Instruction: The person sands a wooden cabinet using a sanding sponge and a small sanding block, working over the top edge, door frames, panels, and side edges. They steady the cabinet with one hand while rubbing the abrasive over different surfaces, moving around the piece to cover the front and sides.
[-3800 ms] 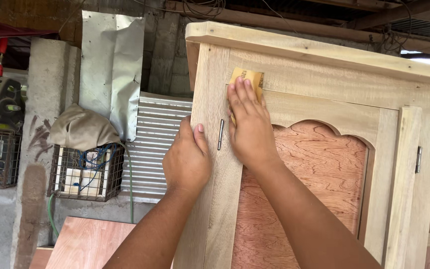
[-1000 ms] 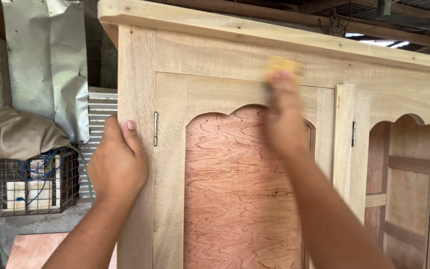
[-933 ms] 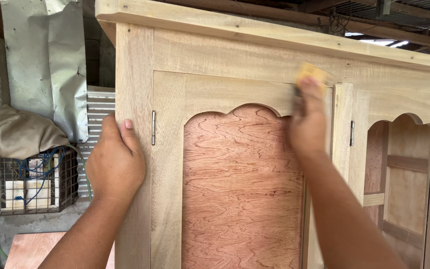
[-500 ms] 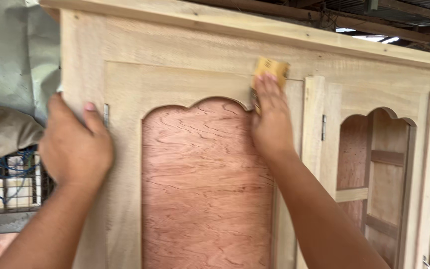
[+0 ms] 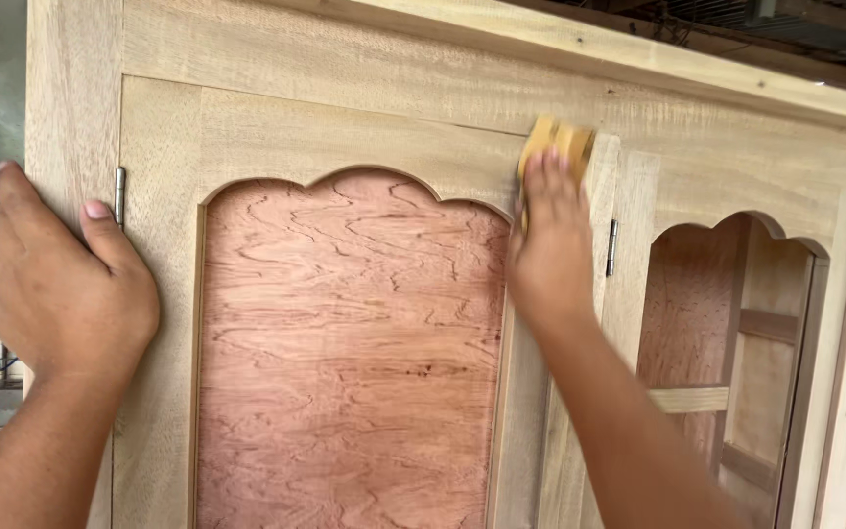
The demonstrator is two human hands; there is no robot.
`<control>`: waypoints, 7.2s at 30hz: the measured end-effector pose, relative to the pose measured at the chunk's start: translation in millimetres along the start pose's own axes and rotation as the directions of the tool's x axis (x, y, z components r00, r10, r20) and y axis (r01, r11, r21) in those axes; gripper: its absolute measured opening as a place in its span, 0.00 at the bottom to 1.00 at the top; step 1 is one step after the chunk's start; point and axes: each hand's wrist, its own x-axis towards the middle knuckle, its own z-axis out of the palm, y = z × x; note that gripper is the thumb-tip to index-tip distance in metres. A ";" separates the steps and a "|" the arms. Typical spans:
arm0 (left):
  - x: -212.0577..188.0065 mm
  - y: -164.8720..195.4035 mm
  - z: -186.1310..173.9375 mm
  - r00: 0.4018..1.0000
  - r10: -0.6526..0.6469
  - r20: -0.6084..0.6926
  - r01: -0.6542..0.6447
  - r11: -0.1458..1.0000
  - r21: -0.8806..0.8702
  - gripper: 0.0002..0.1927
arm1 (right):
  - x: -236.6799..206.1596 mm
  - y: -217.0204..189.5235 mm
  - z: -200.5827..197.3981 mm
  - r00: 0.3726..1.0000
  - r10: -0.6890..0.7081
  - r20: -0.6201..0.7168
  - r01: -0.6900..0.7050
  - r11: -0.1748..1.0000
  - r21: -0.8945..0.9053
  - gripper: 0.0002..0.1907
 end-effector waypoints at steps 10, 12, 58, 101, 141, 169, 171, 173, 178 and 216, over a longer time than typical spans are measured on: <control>-12.3 -6.4 6.3 1.000 0.026 0.017 -0.029 0.983 0.184 0.43 | 38.5 9.1 11.3 0.997 0.056 0.051 -0.055 0.998 -0.006 0.28; -17.1 -8.4 7.7 0.999 0.034 0.015 -0.037 0.977 0.211 0.44 | 18.8 7.5 9.9 0.999 0.022 0.036 -0.022 1.000 0.000 0.27; 0.9 -7.1 -22.7 0.934 0.325 0.151 -0.316 0.945 -0.078 0.35 | 54.1 -197.6 55.8 0.955 -0.162 0.250 0.143 0.986 0.090 0.26; -243.9 -163.6 -65.5 0.825 0.031 0.565 0.396 0.681 -0.616 0.27 | -305.3 -354.2 60.5 0.904 -0.280 0.324 0.212 0.950 0.229 0.29; -110.6 -68.2 -47.9 0.859 -0.094 0.503 0.155 0.985 -0.081 0.35 | -271.3 -289.9 16.3 0.968 0.073 0.238 -0.214 0.732 0.646 0.31; -74.9 -22.9 -29.3 0.905 0.379 0.192 -0.380 0.924 -0.031 0.26 | -244.8 -226.2 7.3 0.978 -0.075 0.193 -0.111 0.595 0.796 0.31; -116.1 -44.3 -32.1 0.878 0.384 0.284 -0.368 0.923 -0.112 0.25 | -251.6 -227.2 9.9 0.973 -0.089 0.211 -0.123 0.572 0.811 0.31; -181.1 -78.0 -44.9 0.832 0.427 0.356 -0.421 0.902 -0.097 0.26 | -261.5 -227.0 11.7 0.969 -0.104 0.225 -0.131 0.557 0.820 0.31; -323.3 -129.8 -88.6 0.810 0.427 0.401 -0.402 0.903 -0.150 0.33 | -285.2 -219.6 12.3 0.959 -0.147 0.243 -0.126 0.547 0.828 0.32; -174.3 -146.5 -85.6 0.196 0.937 0.290 -0.963 0.240 -0.125 0.30 | -400.5 -320.6 -67.8 0.677 0.362 0.642 -0.736 0.296 0.609 0.31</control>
